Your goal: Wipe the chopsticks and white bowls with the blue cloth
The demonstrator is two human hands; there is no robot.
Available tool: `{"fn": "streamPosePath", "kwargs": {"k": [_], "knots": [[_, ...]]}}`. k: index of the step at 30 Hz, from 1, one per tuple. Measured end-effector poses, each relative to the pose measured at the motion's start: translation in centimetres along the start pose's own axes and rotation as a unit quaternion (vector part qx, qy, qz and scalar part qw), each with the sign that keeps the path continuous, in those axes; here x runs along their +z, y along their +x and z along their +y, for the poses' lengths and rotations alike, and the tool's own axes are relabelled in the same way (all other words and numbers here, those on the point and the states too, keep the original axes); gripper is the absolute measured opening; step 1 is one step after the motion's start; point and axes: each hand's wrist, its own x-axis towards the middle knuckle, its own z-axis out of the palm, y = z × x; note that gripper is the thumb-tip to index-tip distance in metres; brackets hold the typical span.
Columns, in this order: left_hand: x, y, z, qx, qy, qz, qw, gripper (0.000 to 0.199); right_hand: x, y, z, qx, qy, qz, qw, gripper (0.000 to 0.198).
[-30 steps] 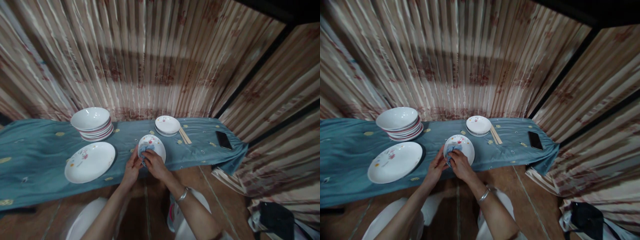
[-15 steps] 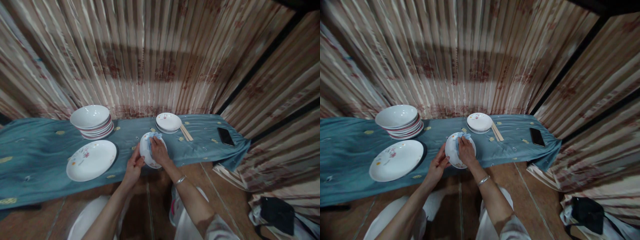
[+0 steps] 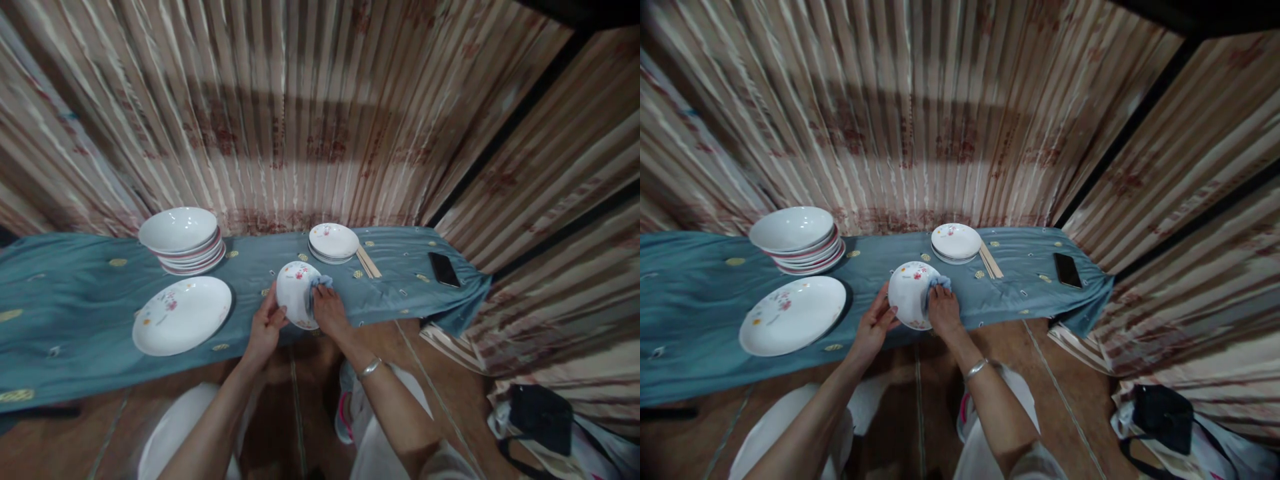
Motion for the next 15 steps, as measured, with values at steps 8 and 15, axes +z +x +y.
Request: {"fn": "streamPosePath", "kwargs": {"k": [8, 15], "knots": [[0.2, 0.1, 0.2, -0.007, 0.009, 0.011, 1.0, 0.078, -1.0, -1.9, 0.0, -0.058, 0.023, -0.049, 0.997, 0.027], [0.0, 0.4, -0.3, 0.004, -0.001, 0.008, 1.0, 0.077, -3.0, -2.6, -0.5, -0.075, 0.165, -0.088, 0.979, 0.026]]}}
